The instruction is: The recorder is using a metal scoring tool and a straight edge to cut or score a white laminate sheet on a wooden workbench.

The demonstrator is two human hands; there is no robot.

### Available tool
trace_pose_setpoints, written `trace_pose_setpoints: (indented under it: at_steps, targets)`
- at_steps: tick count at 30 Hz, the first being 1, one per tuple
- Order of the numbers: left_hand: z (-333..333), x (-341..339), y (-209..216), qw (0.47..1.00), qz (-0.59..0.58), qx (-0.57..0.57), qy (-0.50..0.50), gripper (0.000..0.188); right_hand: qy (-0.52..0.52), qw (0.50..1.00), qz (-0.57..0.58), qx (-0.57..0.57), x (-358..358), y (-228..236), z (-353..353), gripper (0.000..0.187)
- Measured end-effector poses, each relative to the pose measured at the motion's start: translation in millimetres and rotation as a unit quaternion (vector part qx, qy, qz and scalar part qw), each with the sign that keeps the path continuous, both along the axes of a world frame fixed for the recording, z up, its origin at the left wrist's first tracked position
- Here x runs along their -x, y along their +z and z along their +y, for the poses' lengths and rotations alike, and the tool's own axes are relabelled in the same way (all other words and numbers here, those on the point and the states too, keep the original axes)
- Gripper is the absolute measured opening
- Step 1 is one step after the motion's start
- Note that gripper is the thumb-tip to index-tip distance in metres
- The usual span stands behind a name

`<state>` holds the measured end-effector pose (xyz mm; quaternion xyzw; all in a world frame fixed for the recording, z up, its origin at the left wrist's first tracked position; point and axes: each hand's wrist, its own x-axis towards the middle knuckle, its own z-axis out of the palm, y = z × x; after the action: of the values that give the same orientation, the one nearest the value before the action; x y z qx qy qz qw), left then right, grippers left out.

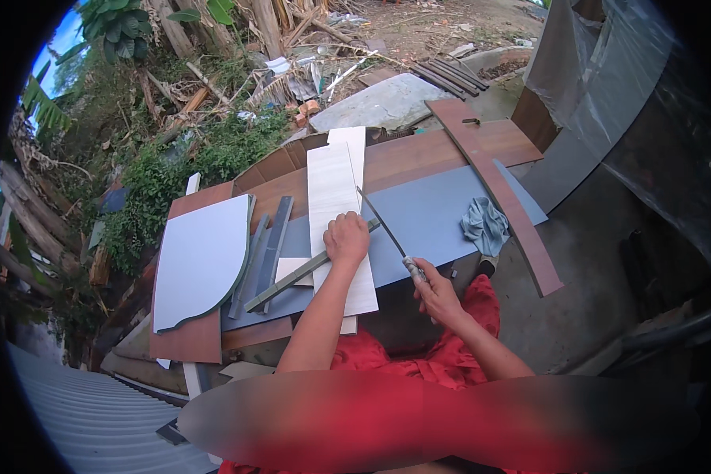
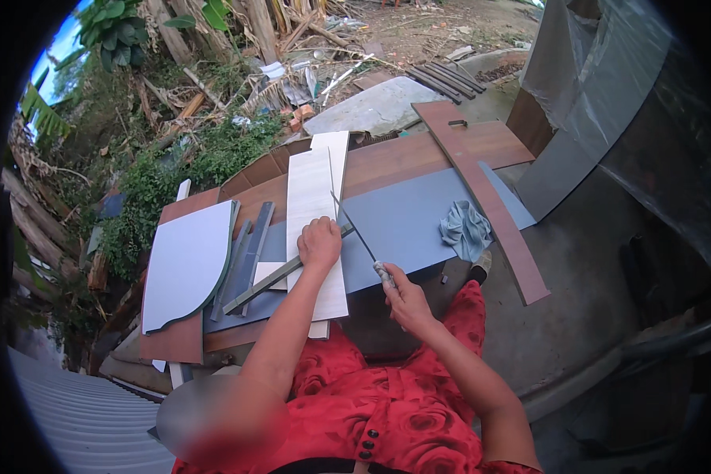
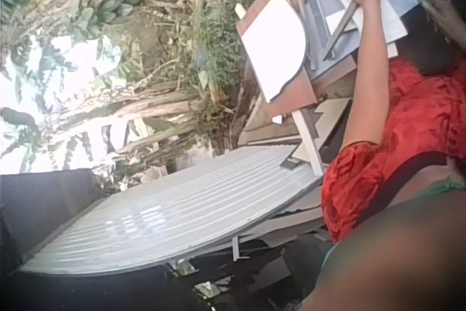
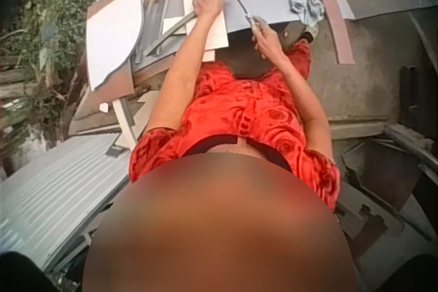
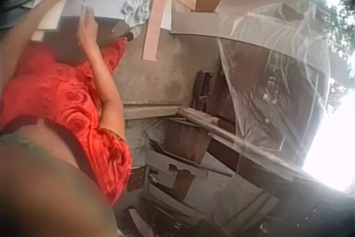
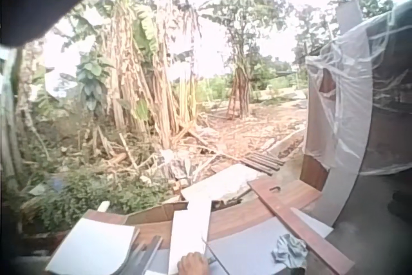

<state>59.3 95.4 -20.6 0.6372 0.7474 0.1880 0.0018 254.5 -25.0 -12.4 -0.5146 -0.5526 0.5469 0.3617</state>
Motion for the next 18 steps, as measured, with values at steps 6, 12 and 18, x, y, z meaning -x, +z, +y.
trace_pose_setpoints:
  at_steps: [6,12,18]
  targets:
    - [-3.9,-2.2,0.7,1.0,0.017,0.001,-0.002,0.03,0.007,0.998,-0.055,-0.025,13.2,-12.4,9.3,0.038]
    - [-2.0,-2.9,-0.7,0.999,0.037,-0.006,-0.001,0.03,0.008,0.994,-0.093,-0.056,20.5,-20.3,13.6,0.037]
    - [0.6,-3.3,-2.0,0.999,0.049,-0.016,-0.006,0.03,-0.009,0.971,-0.189,-0.149,23.0,-22.6,14.9,0.034]
